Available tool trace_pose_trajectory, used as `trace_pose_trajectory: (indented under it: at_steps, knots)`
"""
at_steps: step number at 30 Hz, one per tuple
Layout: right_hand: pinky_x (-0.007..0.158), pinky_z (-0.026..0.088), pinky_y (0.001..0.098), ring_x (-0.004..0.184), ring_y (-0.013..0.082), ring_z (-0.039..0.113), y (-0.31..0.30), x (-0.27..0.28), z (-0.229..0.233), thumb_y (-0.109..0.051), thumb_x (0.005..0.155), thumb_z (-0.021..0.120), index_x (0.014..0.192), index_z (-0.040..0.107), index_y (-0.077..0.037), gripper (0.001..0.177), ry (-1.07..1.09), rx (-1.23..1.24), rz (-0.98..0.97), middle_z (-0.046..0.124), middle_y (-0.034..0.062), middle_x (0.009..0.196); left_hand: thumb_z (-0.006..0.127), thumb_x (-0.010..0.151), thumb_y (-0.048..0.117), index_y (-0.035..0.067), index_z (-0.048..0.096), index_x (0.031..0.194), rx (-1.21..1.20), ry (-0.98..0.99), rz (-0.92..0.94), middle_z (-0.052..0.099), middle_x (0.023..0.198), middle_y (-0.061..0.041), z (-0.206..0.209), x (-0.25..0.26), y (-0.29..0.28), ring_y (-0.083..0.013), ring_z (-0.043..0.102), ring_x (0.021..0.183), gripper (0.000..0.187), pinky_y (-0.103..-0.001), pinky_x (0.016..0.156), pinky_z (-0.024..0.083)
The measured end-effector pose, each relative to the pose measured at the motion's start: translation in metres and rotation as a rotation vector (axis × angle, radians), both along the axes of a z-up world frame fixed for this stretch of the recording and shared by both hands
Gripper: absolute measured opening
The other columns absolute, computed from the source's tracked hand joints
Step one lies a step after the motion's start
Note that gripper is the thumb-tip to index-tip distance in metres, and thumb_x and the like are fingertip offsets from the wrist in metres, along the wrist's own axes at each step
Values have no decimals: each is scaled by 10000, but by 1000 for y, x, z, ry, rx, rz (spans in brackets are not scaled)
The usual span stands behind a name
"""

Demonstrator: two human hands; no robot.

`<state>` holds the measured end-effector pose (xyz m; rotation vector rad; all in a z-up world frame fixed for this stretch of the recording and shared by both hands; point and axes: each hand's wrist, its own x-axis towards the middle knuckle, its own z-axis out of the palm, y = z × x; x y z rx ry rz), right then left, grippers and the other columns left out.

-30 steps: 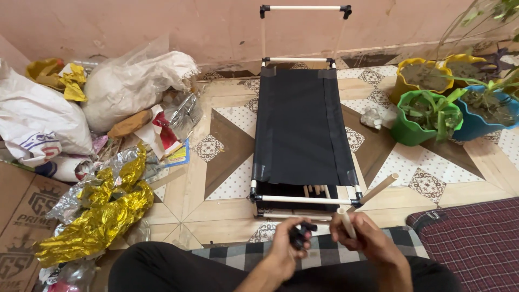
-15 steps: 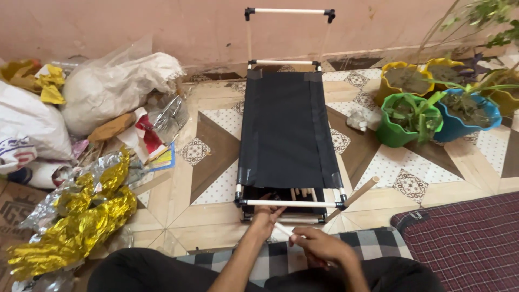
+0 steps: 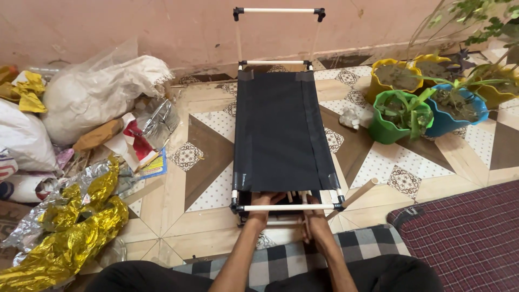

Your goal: The person assembles a small black fabric stand by inserting white poles into black corner connectors and securing the fabric. They repeatedly insert and remove poles to adjust the frame, then fold the fabric and place it inside the stand.

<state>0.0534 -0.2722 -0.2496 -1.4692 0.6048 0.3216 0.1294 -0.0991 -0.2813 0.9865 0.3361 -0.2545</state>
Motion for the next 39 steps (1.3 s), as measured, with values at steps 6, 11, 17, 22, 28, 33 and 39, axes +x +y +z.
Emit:
trace_pose_trajectory:
  at_steps: [6, 11, 17, 22, 28, 33, 39]
  knots:
    - [354, 298, 283, 416, 115, 401, 8, 1, 0, -237, 1045, 496, 1424, 471, -61, 419, -75, -5, -39, 539, 43, 629, 591, 864, -11, 2, 654, 1138, 672, -182, 79, 764, 955, -123, -33, -2, 2, -198, 768, 815, 282, -324, 737, 655]
    - [363, 270, 285, 415, 105, 354, 3, 3, -22, -228, 996, 507, 1473, 472, -168, 482, -69, 81, -126, 487, 12, 615, 556, 912, -5, 11, 658, 1153, 608, -195, 124, 746, 892, -96, -42, -10, 3, -204, 697, 694, 262, -345, 626, 570]
    - [444, 423, 274, 546, 125, 520, -3, 46, -43, -212, 1042, 635, 1222, 556, 141, 404, -524, 172, -114, 604, 52, 755, 579, 926, 40, 11, 709, 1126, 603, -220, 78, 773, 820, -82, -32, -29, 6, -142, 705, 641, 241, -295, 585, 554]
    - [484, 580, 340, 611, 217, 694, 7, 42, -26, -238, 898, 705, 1239, 532, -12, 444, -360, -363, -134, 684, 126, 835, 681, 896, 112, 52, 723, 1092, 802, -200, 39, 760, 809, -96, -3, -47, 8, -157, 725, 636, 209, -304, 596, 561]
    - [528, 544, 305, 613, 199, 714, 14, -2, 20, -376, 922, 675, 1188, 676, -81, 397, -152, -545, 356, 767, 116, 879, 678, 933, 157, 65, 734, 1082, 764, -138, -62, 784, 864, -55, 15, -60, 4, -131, 747, 688, 184, -268, 629, 567]
    - [544, 550, 266, 625, 128, 680, -24, -22, 79, -409, 960, 636, 1200, 703, -90, 404, -286, -443, 988, 751, 51, 842, 596, 905, 67, 36, 704, 1168, 371, -214, -125, 792, 929, -77, 33, -73, 3, -167, 717, 732, 286, -264, 553, 488]
    - [511, 545, 304, 563, 157, 666, -127, -37, 103, -319, 999, 637, 893, 729, -11, 339, -268, -130, 698, 672, 51, 643, 521, 985, 285, 29, 703, 1154, 50, -232, -115, 752, 1032, -132, 70, -89, -10, -179, 740, 858, 357, -298, 650, 592]
